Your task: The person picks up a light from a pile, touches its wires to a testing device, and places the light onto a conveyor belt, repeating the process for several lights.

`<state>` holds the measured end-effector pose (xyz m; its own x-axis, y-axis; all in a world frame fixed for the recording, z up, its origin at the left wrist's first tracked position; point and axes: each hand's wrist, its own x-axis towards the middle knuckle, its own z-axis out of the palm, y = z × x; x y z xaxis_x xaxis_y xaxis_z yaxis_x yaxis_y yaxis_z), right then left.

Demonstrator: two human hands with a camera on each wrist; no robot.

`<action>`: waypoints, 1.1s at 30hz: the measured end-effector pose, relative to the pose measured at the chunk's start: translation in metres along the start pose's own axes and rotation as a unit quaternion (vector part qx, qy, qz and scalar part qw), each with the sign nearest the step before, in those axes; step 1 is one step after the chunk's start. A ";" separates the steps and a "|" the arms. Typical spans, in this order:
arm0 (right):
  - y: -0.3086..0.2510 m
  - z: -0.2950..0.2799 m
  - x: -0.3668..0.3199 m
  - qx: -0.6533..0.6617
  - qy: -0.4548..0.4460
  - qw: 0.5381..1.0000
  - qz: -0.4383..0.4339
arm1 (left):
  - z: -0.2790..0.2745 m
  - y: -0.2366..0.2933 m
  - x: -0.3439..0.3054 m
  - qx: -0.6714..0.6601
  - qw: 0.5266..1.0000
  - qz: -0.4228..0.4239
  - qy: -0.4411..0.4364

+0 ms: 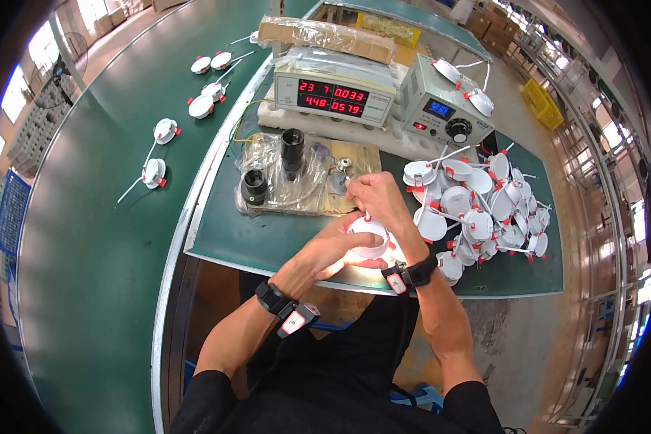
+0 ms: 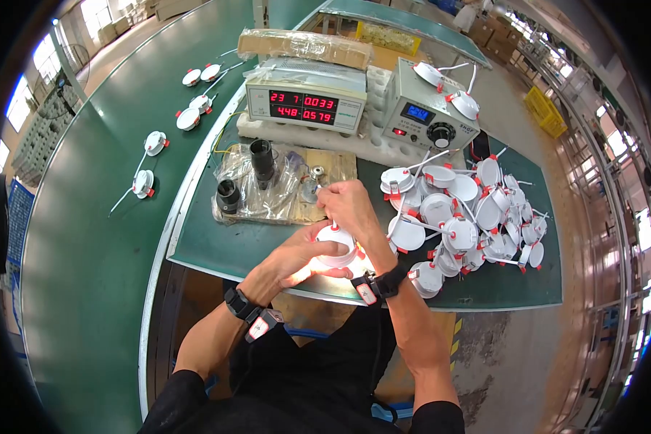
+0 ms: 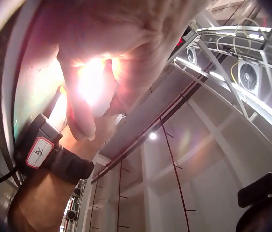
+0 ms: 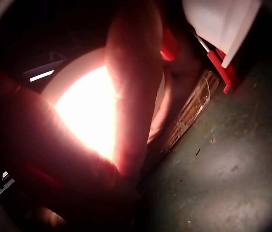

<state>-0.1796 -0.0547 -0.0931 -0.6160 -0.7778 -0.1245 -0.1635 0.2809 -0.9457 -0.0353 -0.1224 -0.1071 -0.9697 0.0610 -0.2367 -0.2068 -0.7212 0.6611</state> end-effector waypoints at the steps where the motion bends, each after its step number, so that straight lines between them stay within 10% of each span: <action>1: 0.001 0.000 0.000 -0.003 -0.001 1.000 0.000 | 0.000 0.000 0.000 0.001 1.000 0.001 -0.002; 22: 0.005 -0.003 0.001 0.024 -0.022 0.999 0.013 | -0.002 0.000 -0.002 -0.042 0.999 -0.004 -0.035; 24: 0.011 -0.005 0.001 -0.057 0.001 0.991 -0.121 | -0.012 -0.011 -0.002 -0.018 0.998 0.038 -0.036; 28: -0.006 0.008 -0.027 0.045 -0.013 0.999 -0.024 | -0.008 0.023 -0.119 0.179 0.958 0.120 0.187; 33: -0.036 0.026 -0.067 0.058 -0.071 0.992 -0.089 | -0.060 -0.002 -0.354 0.354 0.666 0.199 0.627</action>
<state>-0.1126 -0.0276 -0.0581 -0.4685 -0.8834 0.0146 -0.1645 0.0710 -0.9838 0.3162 -0.1841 -0.0675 -0.1877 -0.9805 -0.0584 -0.4058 0.0233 0.9137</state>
